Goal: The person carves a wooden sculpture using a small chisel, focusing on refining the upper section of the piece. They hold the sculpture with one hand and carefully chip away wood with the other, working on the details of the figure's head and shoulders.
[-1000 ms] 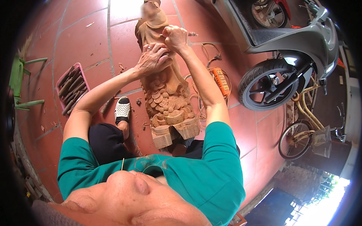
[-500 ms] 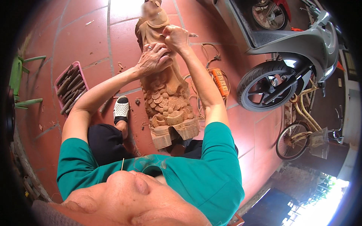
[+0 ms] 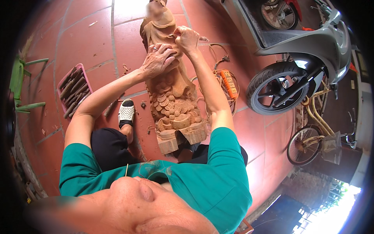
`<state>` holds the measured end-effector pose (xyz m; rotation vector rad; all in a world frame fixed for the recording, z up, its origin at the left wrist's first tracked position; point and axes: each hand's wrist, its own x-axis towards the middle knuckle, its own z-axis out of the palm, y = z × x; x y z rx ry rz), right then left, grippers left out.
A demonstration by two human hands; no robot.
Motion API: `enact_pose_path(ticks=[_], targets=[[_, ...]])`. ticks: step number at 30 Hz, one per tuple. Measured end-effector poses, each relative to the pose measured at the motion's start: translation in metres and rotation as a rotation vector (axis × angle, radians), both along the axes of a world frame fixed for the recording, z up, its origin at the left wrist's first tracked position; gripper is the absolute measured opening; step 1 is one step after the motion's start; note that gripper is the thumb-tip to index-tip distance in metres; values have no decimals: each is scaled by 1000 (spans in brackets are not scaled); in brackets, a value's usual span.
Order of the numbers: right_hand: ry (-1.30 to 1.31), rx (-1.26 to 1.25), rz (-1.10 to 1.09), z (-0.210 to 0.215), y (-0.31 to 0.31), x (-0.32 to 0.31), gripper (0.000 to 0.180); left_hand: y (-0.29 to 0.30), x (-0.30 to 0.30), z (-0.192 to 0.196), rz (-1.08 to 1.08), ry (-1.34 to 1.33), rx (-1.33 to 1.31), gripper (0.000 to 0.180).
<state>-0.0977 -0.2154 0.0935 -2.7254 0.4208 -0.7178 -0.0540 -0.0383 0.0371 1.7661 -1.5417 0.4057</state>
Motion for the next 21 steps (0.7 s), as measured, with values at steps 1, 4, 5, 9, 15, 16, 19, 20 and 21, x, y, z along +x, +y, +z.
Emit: enact_pose_path(ticks=[1,4,5,9,15,16,19,20,21], targets=[[10,2,10,1,-1,0,7,3,0,5,-17,-51,5,30],[33,-2,35,6,10,3,9,4,1,1,-24,-131,-6,30],[40,-6,42,7,17,6,9,3,2,-2,-19,-146,-13,30],[7,107,45,-1,9,7,7,2,0,7,-62,-154,-3,31],[-42,231,-59,6,9,-4,8,1,4,-1,-1,-19,2,31],[-43,185,-51,4,6,-5,7,0,6,-7,18,-13,2,32],[-35,65,-41,-3,1,-7,5,1,3,-1,-3,-72,4,30],[-30,28,-39,-4,-2,-8,4,-1,1,4,-18,-100,-3,30],[-34,13,-24,-3,0,-8,5,2,1,5,-27,-134,0,30]])
